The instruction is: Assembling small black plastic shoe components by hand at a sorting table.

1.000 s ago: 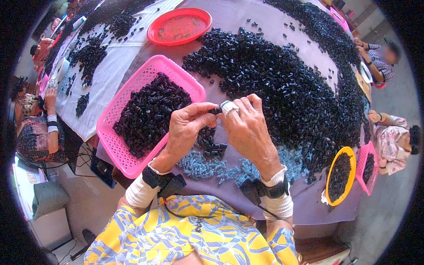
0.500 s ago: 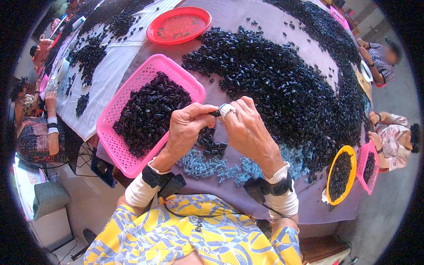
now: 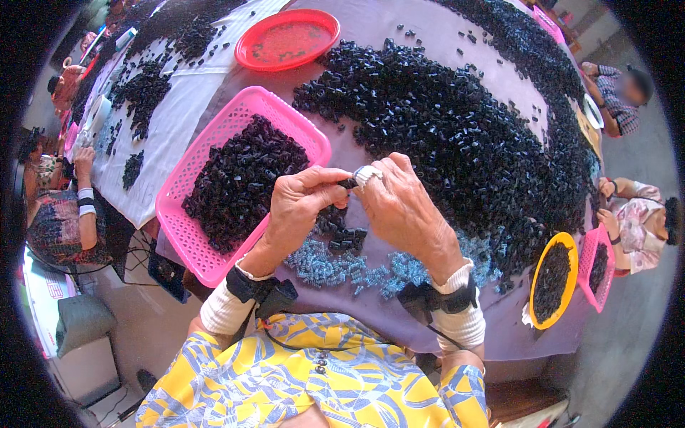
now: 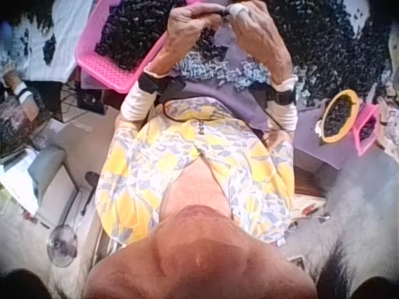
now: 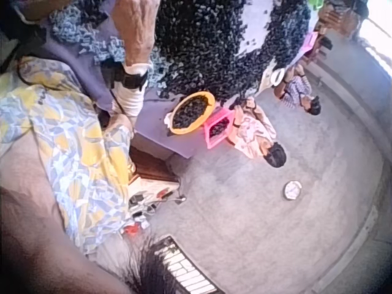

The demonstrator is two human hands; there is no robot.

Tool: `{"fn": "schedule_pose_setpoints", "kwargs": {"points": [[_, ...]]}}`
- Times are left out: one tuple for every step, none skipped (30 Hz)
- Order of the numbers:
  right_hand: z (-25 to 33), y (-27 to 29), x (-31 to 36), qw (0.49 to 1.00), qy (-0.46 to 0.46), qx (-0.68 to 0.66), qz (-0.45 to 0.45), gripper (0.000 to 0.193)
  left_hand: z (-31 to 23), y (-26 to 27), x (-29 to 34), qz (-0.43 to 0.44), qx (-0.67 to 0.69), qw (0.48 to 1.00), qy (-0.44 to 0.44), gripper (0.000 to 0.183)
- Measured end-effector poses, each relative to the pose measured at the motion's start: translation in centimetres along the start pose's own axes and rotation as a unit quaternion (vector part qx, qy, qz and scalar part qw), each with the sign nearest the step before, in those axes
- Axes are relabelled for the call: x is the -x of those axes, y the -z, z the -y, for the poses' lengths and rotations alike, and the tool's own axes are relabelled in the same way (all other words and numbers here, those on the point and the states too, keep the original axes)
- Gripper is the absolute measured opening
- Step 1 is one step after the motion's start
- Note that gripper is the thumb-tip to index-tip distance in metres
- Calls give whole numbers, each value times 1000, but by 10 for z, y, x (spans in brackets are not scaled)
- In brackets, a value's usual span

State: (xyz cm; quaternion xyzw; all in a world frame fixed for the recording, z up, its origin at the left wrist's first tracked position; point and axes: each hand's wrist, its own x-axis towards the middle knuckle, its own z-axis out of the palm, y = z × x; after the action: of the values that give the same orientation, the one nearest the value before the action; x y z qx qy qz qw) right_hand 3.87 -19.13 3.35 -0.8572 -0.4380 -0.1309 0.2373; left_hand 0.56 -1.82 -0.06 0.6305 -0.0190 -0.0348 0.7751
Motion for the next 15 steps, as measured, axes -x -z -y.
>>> {"fn": "schedule_pose_setpoints", "kwargs": {"points": [[1,3,-1,1000,-1,0,0,11,-1,0,0,3,-13,1000,-9,23],[2,7,-2,1000,0,6,11,11,-1,0,0,6,-27,999,-19,23],[3,9,-2,1000,1,13,23,11,-1,-1,0,6,-27,999,-18,23],[1,8,-2,1000,1,12,23,11,-1,-2,0,0,-26,999,-27,22],[0,7,-1,1000,0,8,28,11,0,-2,-1,-6,-25,999,-37,22],[-1,5,-1,999,-2,3,32,11,1,-3,-1,-7,-25,999,-36,22],[-1,4,0,999,-2,3,32,11,2,-3,-1,-10,-34,998,-43,22],[-1,3,0,999,-5,-1,31,11,3,-3,0,-14,-43,998,-49,22],[-1,1,1,999,-8,-4,30,11,4,-3,0,-15,-43,998,-49,22],[-1,0,1,999,-9,-4,30,11,4,-3,0,-19,-48,997,-54,22],[0,-1,1,1000,-14,-2,26,11,5,-3,0,-24,-53,997,-59,22],[1,-2,1,1000,-18,0,21,11,6,-3,-1,-23,-53,997,-59,22],[2,-3,1,1000,-17,-1,21,11,7,-3,-1,-27,-59,996,-69,23],[3,-4,0,1000,-23,3,10,11,8,-4,-1,-30,-65,994,-79,23],[3,-6,0,1000,-28,6,-2,12,9,-4,-1,-32,-65,994,-80,23]]}}
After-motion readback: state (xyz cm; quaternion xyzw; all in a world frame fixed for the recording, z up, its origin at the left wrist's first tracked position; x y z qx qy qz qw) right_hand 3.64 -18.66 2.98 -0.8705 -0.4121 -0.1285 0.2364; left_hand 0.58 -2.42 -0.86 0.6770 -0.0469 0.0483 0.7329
